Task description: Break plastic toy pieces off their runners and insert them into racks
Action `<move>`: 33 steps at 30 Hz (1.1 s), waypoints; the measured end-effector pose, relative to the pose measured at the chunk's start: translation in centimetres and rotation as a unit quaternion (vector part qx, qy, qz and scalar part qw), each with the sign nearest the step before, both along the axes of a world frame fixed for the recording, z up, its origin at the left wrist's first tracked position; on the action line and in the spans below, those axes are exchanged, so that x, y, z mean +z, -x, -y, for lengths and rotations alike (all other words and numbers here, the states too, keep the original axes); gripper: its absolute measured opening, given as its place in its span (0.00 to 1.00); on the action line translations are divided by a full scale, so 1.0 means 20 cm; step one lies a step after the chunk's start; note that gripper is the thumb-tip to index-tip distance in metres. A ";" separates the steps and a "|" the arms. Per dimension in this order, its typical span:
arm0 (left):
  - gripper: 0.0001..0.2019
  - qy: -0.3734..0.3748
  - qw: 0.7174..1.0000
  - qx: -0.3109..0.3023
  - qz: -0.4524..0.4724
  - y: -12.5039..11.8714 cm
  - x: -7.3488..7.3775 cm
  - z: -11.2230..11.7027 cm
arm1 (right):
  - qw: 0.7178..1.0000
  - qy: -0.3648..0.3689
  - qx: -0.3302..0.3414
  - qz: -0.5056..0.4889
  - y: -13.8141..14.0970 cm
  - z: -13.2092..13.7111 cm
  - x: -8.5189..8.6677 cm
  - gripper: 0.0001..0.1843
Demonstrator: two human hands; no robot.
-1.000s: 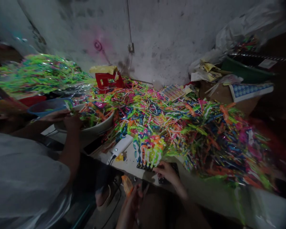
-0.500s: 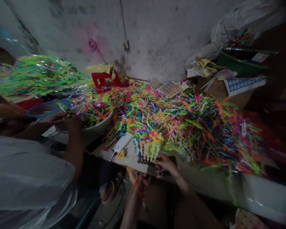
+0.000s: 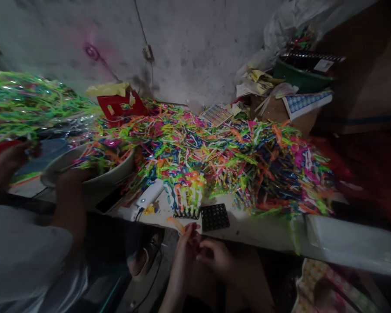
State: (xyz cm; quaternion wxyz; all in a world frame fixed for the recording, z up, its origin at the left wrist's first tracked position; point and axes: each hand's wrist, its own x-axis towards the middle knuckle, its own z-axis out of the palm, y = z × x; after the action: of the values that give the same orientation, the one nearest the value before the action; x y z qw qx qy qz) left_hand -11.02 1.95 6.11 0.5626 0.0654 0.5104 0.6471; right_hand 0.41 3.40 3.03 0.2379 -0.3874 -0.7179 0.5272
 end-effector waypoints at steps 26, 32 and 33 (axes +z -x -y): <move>0.23 -0.138 0.492 -0.324 -0.796 -0.17 -0.36 0.05 | 0.959 0.165 -0.155 -0.171 -0.08 -0.60 -0.18 0.22; 0.23 -0.142 0.494 -0.319 -0.796 -0.17 -0.38 0.05 | 0.964 0.130 -0.158 -0.168 -0.12 -0.61 -0.17 0.20; 0.23 -0.143 0.495 -0.316 -0.797 -0.17 -0.38 0.05 | 0.965 0.127 -0.159 -0.166 -0.12 -0.60 -0.17 0.20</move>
State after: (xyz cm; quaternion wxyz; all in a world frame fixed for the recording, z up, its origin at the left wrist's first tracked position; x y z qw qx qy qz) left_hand -7.56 0.92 -1.51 0.0672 0.7899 0.5872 0.1632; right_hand 2.87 15.49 -0.40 0.3832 -0.4307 -0.5248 0.6262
